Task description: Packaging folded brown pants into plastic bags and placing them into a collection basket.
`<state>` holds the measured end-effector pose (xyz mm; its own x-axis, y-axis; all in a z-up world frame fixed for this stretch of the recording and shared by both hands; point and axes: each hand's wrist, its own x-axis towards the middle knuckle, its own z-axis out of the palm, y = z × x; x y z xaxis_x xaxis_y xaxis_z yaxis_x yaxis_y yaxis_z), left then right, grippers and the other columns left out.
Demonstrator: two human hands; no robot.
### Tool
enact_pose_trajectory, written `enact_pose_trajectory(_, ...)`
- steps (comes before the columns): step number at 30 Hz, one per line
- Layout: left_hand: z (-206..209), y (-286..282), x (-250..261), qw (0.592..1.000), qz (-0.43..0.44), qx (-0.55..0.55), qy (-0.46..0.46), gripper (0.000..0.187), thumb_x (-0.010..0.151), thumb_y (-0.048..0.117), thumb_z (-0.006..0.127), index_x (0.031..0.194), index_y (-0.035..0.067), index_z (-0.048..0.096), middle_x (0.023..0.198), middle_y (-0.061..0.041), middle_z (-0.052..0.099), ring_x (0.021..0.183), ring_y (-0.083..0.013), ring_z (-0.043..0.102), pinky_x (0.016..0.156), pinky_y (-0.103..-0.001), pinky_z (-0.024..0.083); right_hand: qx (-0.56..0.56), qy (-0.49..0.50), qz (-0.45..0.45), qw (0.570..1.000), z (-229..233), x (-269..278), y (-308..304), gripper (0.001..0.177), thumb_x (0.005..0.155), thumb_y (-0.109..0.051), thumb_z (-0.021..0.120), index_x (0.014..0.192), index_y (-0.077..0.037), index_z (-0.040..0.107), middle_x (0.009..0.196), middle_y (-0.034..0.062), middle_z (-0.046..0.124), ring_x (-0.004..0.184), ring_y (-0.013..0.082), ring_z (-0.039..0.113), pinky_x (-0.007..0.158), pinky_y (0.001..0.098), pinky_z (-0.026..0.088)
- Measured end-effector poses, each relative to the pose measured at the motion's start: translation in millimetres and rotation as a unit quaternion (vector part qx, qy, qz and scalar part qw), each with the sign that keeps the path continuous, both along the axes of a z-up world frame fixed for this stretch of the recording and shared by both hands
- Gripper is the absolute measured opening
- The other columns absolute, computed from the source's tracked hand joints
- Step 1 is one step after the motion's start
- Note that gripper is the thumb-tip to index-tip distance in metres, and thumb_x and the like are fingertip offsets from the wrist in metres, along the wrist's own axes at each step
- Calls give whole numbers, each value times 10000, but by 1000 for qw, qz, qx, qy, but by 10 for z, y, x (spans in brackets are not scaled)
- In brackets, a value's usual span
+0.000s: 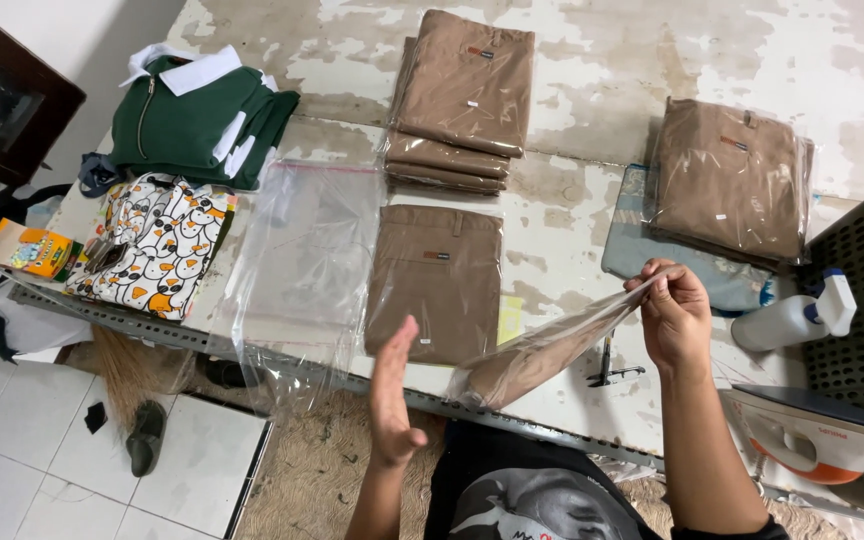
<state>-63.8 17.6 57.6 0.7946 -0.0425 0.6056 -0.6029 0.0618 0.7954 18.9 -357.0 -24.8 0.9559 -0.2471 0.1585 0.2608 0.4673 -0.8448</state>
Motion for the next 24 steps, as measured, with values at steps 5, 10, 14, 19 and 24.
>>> enact_pose_trajectory(5, -604, -220, -74, 981, -61, 135, 129, 884, 808, 530, 787, 1468, 44, 456, 1179, -97, 600, 1046, -225, 554, 900, -363, 459, -13, 14, -22, 1000, 84, 111, 77, 97, 1057, -59, 577, 979, -115, 569, 1104, 81, 551, 917, 225, 653, 928, 345, 577)
enact_pose_trajectory(10, -656, -386, 13, 974, 23, 100, 203, 458, 891, 291, 773, 1271, 46, 699, 1297, -140, 716, 1105, -215, 752, 901, -302, 651, -166, 35, -137, 976, 196, 218, 239, 269, 1130, -364, 424, 1171, -134, 558, 1272, 99, 615, 1134, 179, 617, 901, 277, 519)
enact_pose_trajectory(14, -620, -426, 32, 969, 60, 71, 228, 427, 876, 234, 785, 1258, 63, 706, 1311, -133, 708, 1168, -239, 729, 940, -321, 645, -300, 150, -221, 916, 415, -291, 673, 285, 1114, -279, 394, 1030, -87, 587, 1036, 59, 638, 937, 172, 634, 832, 281, 505)
enact_pose_trajectory(19, -506, -531, -56, 969, 124, 127, 174, 421, 894, 277, 781, 1265, 90, 714, 1192, -108, 775, 1079, -223, 775, 909, -294, 616, -437, 75, -1, 896, 430, -1070, 1426, 180, 928, -187, 694, 1057, -66, 726, 989, 63, 775, 885, 177, 742, 808, 297, 600)
enact_pose_trajectory(24, 33, -513, -141, 958, -224, 123, 133, 992, 1029, 809, 242, 1551, -33, 290, 1591, -260, 395, 1503, -394, 380, 1263, -546, 273, -565, 35, -58, 822, 506, -1288, 1620, 1092, 662, -863, 583, 1403, -64, 510, 1401, 163, 604, 1244, 331, 639, 954, 486, 587)
